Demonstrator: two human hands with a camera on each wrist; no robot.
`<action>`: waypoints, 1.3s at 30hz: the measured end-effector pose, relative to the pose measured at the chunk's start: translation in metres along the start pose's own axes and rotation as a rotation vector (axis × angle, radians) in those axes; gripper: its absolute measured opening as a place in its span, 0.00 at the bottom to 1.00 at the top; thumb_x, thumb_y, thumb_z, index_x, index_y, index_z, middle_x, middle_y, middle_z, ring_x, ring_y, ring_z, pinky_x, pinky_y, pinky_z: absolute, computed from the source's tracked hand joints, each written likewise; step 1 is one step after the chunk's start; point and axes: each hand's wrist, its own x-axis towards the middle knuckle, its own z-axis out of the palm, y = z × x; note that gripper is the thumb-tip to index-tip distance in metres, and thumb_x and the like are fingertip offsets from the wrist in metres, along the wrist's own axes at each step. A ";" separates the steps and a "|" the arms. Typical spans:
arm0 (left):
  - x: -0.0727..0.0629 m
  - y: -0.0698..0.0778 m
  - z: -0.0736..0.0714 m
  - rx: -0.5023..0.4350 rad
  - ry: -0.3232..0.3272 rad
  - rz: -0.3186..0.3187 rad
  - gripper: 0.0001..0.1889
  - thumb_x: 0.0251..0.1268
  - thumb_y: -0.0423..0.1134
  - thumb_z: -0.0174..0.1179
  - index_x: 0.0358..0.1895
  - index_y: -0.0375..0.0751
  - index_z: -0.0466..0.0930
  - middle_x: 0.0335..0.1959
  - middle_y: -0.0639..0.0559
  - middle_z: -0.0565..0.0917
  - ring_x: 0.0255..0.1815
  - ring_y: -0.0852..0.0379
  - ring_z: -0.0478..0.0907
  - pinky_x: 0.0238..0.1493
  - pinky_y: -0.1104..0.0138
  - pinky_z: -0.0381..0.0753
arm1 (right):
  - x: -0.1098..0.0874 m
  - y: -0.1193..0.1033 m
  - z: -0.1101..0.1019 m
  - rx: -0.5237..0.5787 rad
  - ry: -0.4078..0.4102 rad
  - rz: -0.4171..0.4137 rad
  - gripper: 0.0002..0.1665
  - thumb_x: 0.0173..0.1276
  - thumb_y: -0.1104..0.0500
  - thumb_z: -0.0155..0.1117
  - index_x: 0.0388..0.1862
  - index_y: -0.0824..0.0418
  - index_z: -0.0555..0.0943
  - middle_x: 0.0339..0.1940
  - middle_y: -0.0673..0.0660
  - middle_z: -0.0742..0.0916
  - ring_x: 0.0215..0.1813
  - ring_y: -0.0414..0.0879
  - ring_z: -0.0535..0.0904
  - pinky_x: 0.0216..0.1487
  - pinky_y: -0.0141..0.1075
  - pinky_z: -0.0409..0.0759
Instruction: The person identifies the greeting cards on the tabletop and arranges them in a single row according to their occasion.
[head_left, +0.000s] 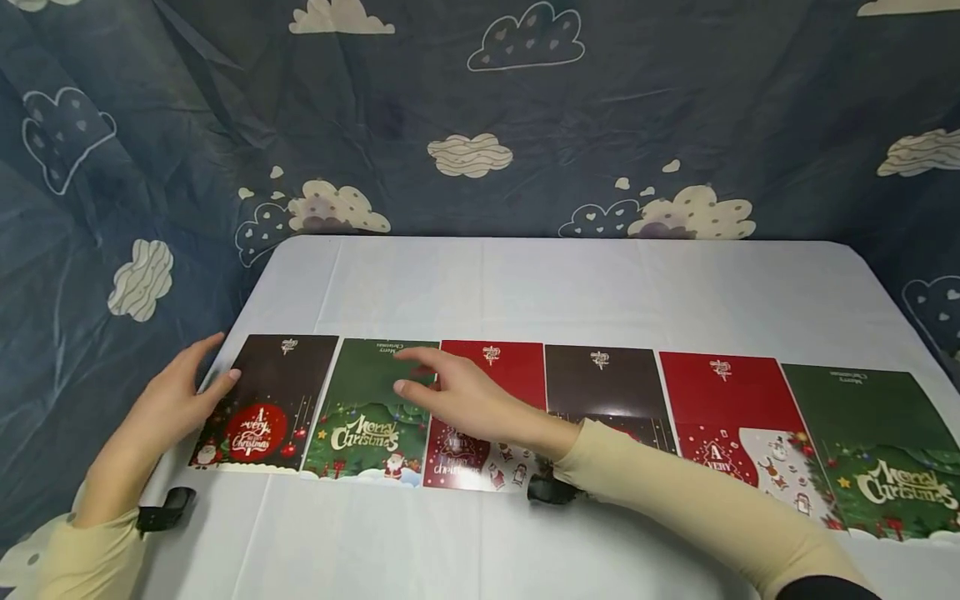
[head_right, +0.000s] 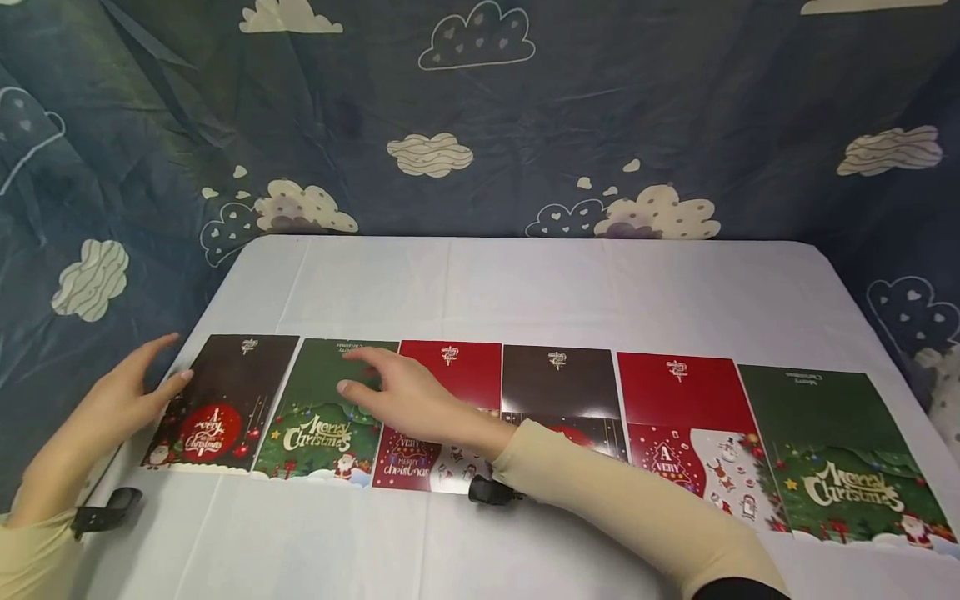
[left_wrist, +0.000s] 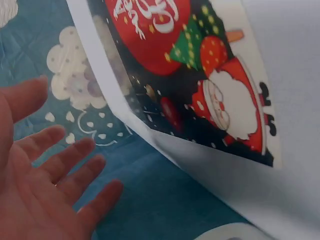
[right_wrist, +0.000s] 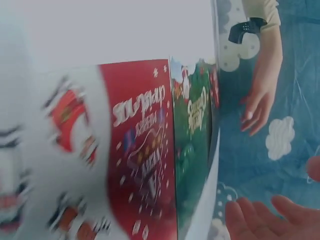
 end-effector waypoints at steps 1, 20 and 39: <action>0.001 -0.002 0.000 -0.013 -0.010 -0.019 0.37 0.75 0.49 0.53 0.75 0.30 0.49 0.68 0.20 0.58 0.66 0.21 0.56 0.57 0.29 0.59 | 0.004 0.000 0.003 0.038 -0.013 0.008 0.30 0.73 0.43 0.57 0.71 0.47 0.70 0.56 0.47 0.83 0.38 0.44 0.84 0.40 0.37 0.80; 0.007 -0.042 -0.002 -0.239 -0.108 -0.109 0.25 0.75 0.34 0.53 0.67 0.21 0.61 0.53 0.26 0.75 0.37 0.64 0.75 0.33 0.74 0.78 | 0.063 -0.016 0.069 0.786 -0.124 0.344 0.23 0.75 0.61 0.55 0.66 0.69 0.72 0.62 0.61 0.78 0.59 0.53 0.79 0.56 0.42 0.80; 0.014 -0.055 -0.004 -0.456 -0.281 -0.175 0.25 0.77 0.34 0.49 0.69 0.20 0.58 0.59 0.27 0.70 0.40 0.61 0.79 0.41 0.68 0.84 | 0.080 -0.013 0.097 1.027 -0.114 0.465 0.32 0.75 0.65 0.50 0.75 0.70 0.58 0.72 0.62 0.67 0.70 0.56 0.67 0.66 0.48 0.71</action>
